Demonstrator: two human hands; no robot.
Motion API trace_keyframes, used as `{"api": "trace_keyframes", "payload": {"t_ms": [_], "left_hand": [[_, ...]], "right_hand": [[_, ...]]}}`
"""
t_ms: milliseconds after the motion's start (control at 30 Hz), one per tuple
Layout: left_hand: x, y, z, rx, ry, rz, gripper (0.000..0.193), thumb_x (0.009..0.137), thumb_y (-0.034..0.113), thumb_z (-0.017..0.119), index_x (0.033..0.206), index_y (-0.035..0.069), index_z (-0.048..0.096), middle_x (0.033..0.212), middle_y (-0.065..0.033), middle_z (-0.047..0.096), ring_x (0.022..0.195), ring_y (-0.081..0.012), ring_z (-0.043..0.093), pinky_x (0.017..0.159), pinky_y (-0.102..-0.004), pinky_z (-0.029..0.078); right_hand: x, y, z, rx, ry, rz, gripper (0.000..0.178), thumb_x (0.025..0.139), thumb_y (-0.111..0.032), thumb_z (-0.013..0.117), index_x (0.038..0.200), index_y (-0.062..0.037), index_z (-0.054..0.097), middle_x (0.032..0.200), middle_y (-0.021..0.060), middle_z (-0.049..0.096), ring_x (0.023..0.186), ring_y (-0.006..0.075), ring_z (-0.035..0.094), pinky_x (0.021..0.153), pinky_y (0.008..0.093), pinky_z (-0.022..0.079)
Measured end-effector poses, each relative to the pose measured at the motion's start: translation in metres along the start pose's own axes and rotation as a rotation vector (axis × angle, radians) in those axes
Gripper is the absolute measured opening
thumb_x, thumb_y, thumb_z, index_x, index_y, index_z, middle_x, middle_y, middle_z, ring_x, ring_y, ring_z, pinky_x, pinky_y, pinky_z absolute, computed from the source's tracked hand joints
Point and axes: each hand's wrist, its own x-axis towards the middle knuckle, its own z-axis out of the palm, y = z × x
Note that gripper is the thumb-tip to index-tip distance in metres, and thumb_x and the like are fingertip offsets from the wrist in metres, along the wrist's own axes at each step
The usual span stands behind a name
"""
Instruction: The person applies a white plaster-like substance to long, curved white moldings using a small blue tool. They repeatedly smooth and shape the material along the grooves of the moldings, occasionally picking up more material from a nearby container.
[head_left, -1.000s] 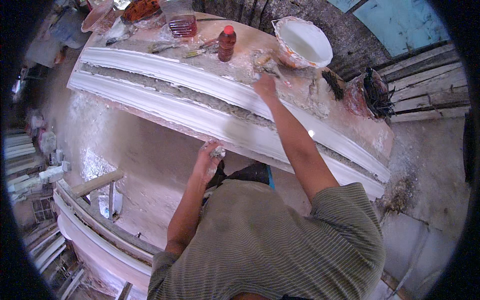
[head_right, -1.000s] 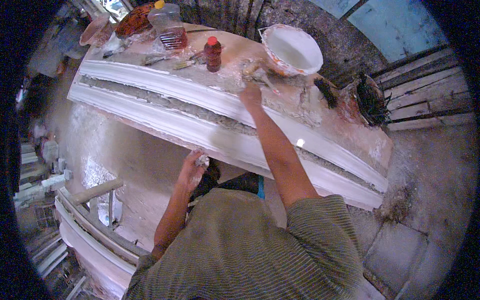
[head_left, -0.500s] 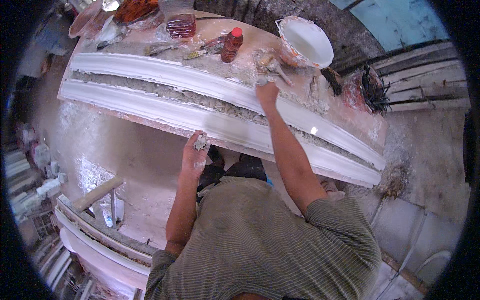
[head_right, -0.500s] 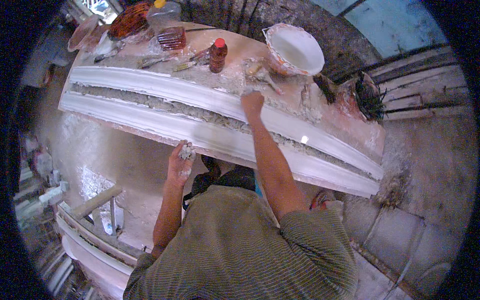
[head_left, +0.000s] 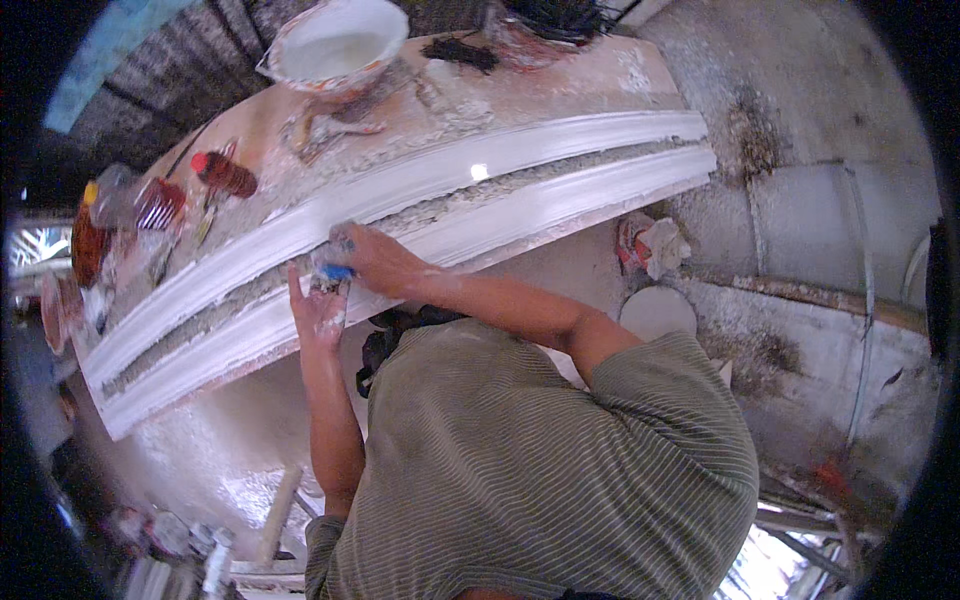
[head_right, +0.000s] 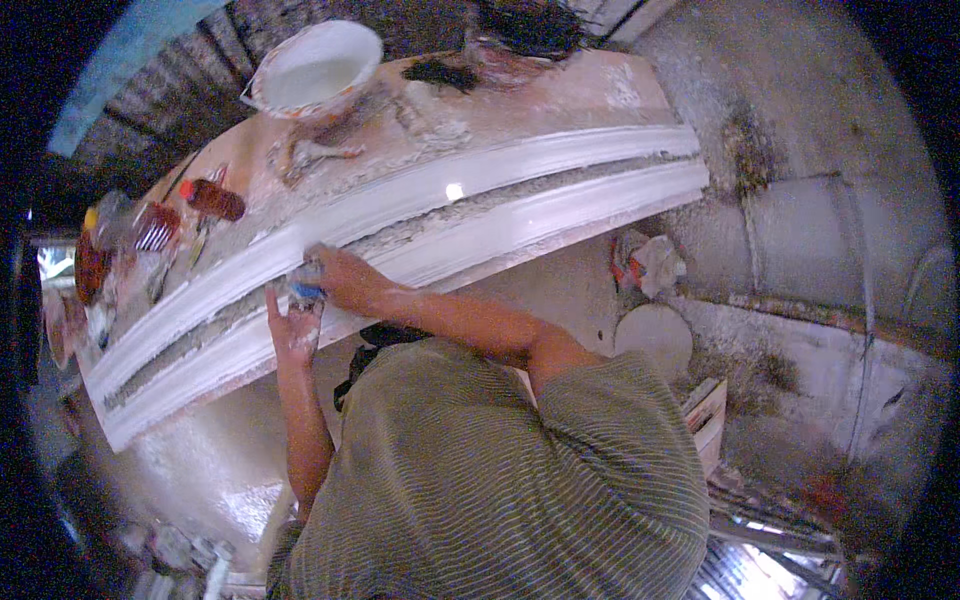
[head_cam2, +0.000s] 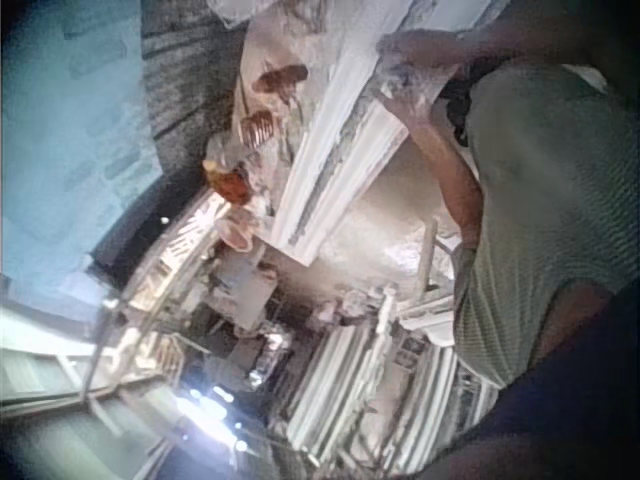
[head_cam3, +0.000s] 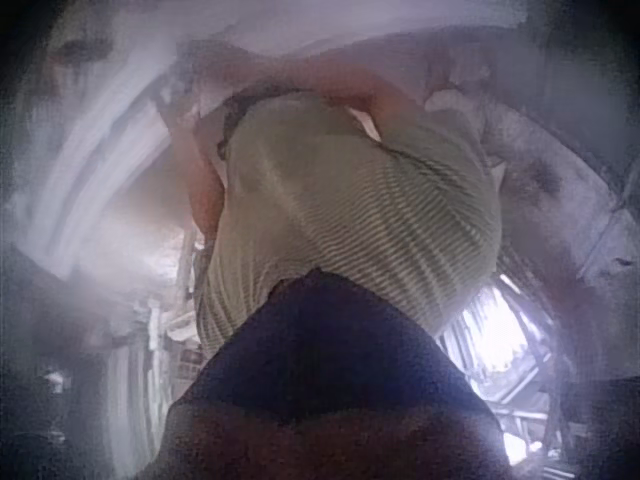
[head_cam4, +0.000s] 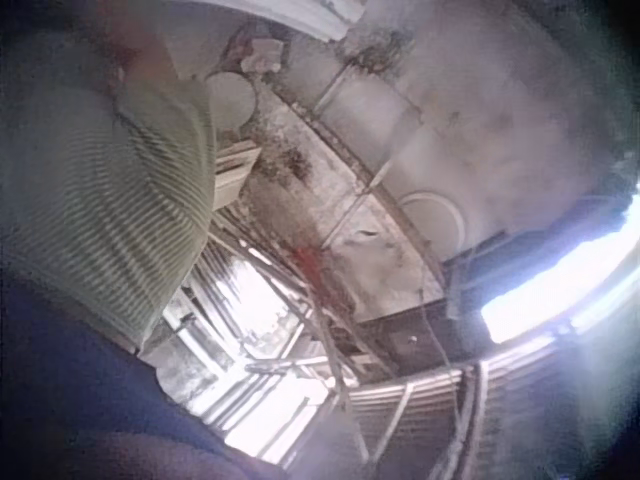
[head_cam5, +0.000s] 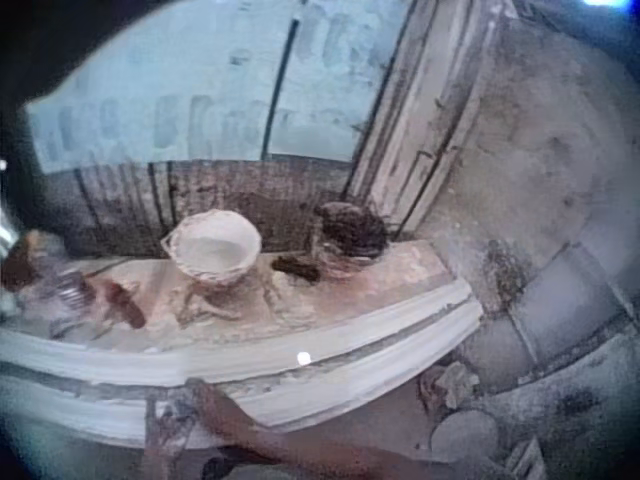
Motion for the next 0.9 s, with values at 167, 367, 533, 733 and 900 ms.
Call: {"api": "trace_keyframes", "payload": {"t_ms": [167, 367, 533, 733, 900], "left_hand": [[0.053, -0.045, -0.014, 0.218, -0.281, -0.102, 0.031, 0.089, 0.018, 0.055, 0.115, 0.002, 0.052, 0.11, -0.0124, 0.057, 0.102, -0.0194, 0.056, 0.085, -0.0286, 0.049], [0.05, -0.086, 0.093, 0.047, 0.032, 0.163, 0.031, 0.085, 0.008, 0.06, 0.113, -0.002, 0.052, 0.103, -0.0121, 0.055, 0.094, -0.0217, 0.057, 0.086, -0.0307, 0.051], [0.039, -0.09, 0.084, 0.134, 0.027, 0.185, 0.034, 0.083, -0.004, 0.056, 0.116, -0.002, 0.049, 0.102, -0.0137, 0.055, 0.096, -0.0221, 0.056, 0.09, -0.0292, 0.049], [0.033, -0.072, 0.031, 0.141, 0.137, 0.152, 0.035, 0.081, -0.009, 0.053, 0.115, -0.003, 0.046, 0.107, -0.0169, 0.054, 0.096, -0.0251, 0.057, 0.085, -0.0315, 0.052], [0.025, -0.03, -0.005, 0.108, 0.143, 0.112, 0.025, 0.081, -0.005, 0.057, 0.105, -0.004, 0.051, 0.098, -0.0147, 0.059, 0.089, -0.0203, 0.06, 0.081, -0.0275, 0.052]], "right_hand": [[-0.064, 0.036, -0.05, -0.126, 0.093, -0.148, 0.03, 0.082, -0.016, 0.053, 0.111, -0.0131, 0.056, 0.113, 0.019, 0.052, 0.105, 0.0363, 0.05, 0.092, 0.0412, 0.041], [-0.188, 0.154, -0.115, -0.231, 0.252, 0.62, 0.044, 0.074, -0.005, 0.055, 0.118, -0.0071, 0.051, 0.113, 0.0188, 0.052, 0.11, 0.0349, 0.046, 0.097, 0.0427, 0.036], [-0.22, 0.212, -0.205, -0.501, 0.485, 1.081, 0.023, 0.079, -0.021, 0.06, 0.088, -0.0002, 0.058, 0.086, 0.0185, 0.058, 0.084, 0.0374, 0.058, 0.075, 0.0448, 0.047], [-0.203, 0.238, -0.186, -0.623, 0.377, 1.115, 0.031, 0.076, -0.027, 0.064, 0.083, 0.0038, 0.061, 0.083, 0.0232, 0.06, 0.082, 0.0377, 0.06, 0.074, 0.0438, 0.049], [-0.17, 0.208, -0.129, -0.55, 0.309, 1.034, 0.027, 0.073, -0.024, 0.064, 0.077, 0.0023, 0.062, 0.081, 0.0239, 0.061, 0.079, 0.0377, 0.061, 0.073, 0.044, 0.05]]}}
